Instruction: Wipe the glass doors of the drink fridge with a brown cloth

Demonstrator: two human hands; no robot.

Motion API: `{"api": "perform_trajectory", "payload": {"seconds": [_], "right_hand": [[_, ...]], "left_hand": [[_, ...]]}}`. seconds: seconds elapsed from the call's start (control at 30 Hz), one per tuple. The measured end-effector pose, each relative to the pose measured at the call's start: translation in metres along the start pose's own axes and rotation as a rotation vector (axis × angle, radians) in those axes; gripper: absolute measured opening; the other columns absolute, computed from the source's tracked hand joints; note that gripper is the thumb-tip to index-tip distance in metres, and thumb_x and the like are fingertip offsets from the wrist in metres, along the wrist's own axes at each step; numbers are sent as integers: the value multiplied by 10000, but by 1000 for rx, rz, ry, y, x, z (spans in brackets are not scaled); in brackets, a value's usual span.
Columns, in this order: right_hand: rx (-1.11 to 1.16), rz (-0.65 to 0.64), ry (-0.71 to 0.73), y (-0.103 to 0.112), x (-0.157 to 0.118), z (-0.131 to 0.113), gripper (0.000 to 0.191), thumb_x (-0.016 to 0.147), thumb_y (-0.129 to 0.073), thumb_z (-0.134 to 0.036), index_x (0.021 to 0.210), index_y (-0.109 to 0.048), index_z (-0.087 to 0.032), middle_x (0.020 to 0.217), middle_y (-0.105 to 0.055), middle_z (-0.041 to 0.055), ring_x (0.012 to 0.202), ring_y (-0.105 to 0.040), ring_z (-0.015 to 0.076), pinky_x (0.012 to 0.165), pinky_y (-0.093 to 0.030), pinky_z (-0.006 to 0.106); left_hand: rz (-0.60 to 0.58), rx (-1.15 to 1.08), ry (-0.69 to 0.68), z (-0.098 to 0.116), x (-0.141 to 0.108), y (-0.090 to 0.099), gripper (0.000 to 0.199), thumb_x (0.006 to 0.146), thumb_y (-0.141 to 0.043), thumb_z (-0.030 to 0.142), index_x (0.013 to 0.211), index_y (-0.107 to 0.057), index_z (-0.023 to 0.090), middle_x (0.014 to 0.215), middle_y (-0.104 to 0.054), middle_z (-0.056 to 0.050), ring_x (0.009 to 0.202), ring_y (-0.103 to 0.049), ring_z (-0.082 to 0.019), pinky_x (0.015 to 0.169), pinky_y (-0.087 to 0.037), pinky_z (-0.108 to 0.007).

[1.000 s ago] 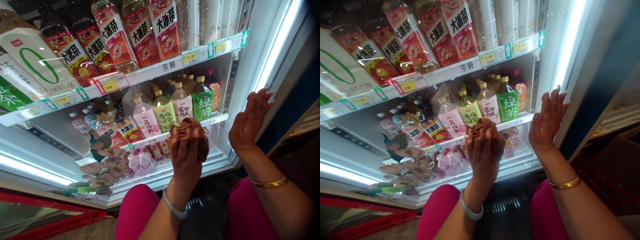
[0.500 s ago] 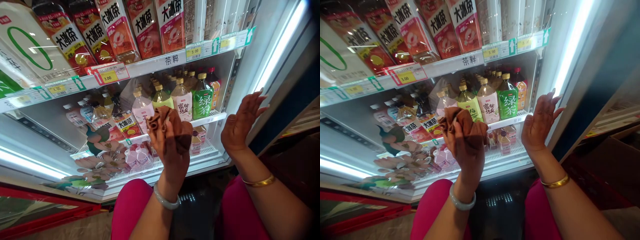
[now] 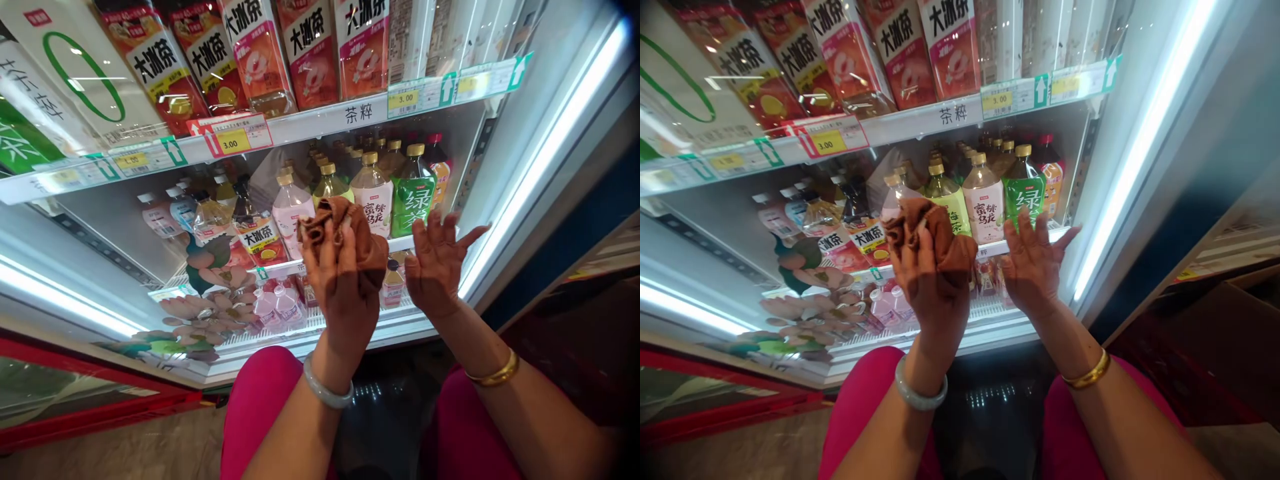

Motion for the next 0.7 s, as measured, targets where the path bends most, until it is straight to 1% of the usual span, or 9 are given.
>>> {"api": "perform_trajectory", "payload": {"seconds": [0.1,0.2,0.3,0.4,0.47,0.53,0.63,0.67,0.7], "right_hand": [[55,-21,48,-5,1,-22,677,1072,-394,-401,1718,-199,-358,1693,-442,63,1649,-261,309,1334,28,722],[134,17,4,-6,4,-32,712,1049,-460,-489,1712,-251,-333,1657,-490,97,1618,-327,365,1327,6,750],[142,29,-13,-9,6,-35,638,1064,-433,-451,1686,-316,-371,1663,-485,78,1611,-331,394,1280,32,817],[95,52,-17,-11,7,-36,601,1077,-412,-410,1674,-344,-377,1682,-458,66,1611,-329,400,1259,59,830],[79,72,-16,-12,7,-37,603,1073,-425,-414,1671,-354,-377,1682,-459,65,1604,-343,405,1264,69,818],[95,90,-20,-14,7,-37,607,1060,-452,-402,1661,-370,-403,1669,-478,55,1588,-372,412,1273,78,805],[114,135,-17,-14,7,-34,620,1035,-517,-392,1642,-397,-434,1658,-492,38,1558,-418,428,1276,64,808],[111,141,-5,-13,8,-34,623,1033,-522,-398,1644,-400,-420,1664,-483,41,1557,-416,435,1275,61,809],[109,144,11,-13,9,-35,626,1035,-518,-412,1649,-398,-397,1670,-474,50,1560,-405,442,1275,65,807]], "left_hand": [[-92,-23,9,6,-10,-4,569,1022,-534,181,1591,-515,195,1530,-647,-139,1639,-332,-304,1340,-318,-521],[-152,-22,17,7,-18,-4,475,1016,-527,168,1476,-638,209,1501,-673,-112,1637,-338,-279,1348,-315,-453],[-113,19,1,-8,-14,10,518,1012,-578,166,1525,-581,240,1513,-661,-106,1607,-402,-289,1339,-347,-502],[-37,38,111,-32,-11,29,659,1016,-594,162,1644,-404,229,1561,-611,-148,1582,-444,-305,1333,-349,-573],[-41,35,150,-39,-17,34,689,1013,-601,163,1659,-369,214,1593,-579,-165,1593,-425,-317,1331,-348,-590],[-114,14,86,-35,-29,30,639,1003,-635,183,1615,-450,201,1559,-615,-157,1617,-381,-327,1327,-367,-577],[-255,-60,-98,-24,-49,20,526,1002,-662,200,1520,-572,202,1441,-712,-117,1623,-374,-291,1315,-417,-483],[-273,-67,-127,-25,-53,20,531,1001,-670,200,1522,-571,211,1436,-716,-110,1616,-388,-285,1312,-425,-468],[-272,-49,-119,-29,-53,23,573,1000,-679,206,1553,-534,230,1460,-699,-103,1612,-396,-284,1317,-418,-475]]}}
Point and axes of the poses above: each hand's wrist, its own x-axis towards the middle knuckle, its own y-axis out of the back of the hand, z = x × y, the point moved 4 cm from there along x, towards the middle knuckle
